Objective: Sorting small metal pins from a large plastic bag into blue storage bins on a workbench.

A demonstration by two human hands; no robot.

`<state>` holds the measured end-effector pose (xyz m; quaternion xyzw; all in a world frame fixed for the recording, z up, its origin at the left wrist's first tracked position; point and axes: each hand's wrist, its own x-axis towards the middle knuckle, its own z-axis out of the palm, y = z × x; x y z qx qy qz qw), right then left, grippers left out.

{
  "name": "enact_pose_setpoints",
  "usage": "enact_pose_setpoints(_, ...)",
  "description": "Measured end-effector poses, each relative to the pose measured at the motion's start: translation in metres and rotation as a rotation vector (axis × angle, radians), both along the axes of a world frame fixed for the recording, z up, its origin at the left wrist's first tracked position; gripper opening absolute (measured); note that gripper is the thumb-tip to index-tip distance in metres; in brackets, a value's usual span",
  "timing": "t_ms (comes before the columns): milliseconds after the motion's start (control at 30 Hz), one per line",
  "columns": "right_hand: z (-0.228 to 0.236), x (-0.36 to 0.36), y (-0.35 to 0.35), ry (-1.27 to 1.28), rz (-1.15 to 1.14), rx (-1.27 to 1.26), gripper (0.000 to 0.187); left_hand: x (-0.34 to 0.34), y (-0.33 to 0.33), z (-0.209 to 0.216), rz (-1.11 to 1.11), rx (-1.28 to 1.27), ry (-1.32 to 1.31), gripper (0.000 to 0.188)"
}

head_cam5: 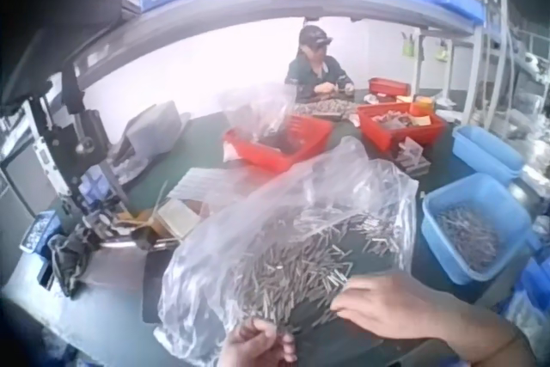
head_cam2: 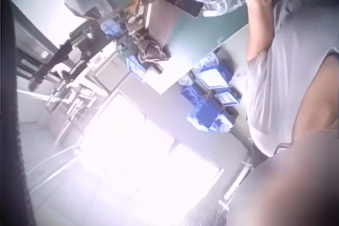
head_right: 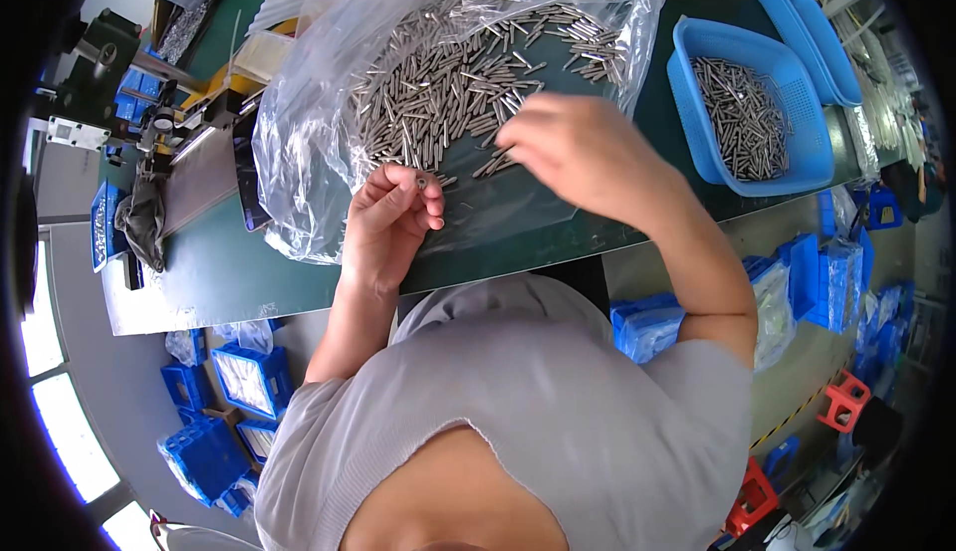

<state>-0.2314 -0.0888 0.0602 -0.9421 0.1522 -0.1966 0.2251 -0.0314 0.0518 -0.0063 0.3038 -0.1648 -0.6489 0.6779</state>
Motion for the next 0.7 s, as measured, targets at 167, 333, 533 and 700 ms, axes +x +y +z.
enact_pose_setpoints(167,-0.026,0.041,0.015,0.155,0.149,-0.328,0.007,0.001,0.0,0.0,0.012,-0.002,0.027,0.007)
enact_pose_setpoints(333,-0.04,0.059,0.017,0.166,0.131,-0.5,0.007,0.001,0.001,0.001,0.018,0.003,0.043,0.008)
enact_pose_setpoints(533,-0.025,0.058,-0.006,-0.089,-0.055,0.704,0.004,0.001,0.003,0.004,0.031,0.039,0.01,0.009)
enact_pose_setpoints(700,-0.023,0.053,0.002,-0.152,0.06,1.195,0.009,0.0,0.001,0.005,0.012,0.069,0.014,0.011)
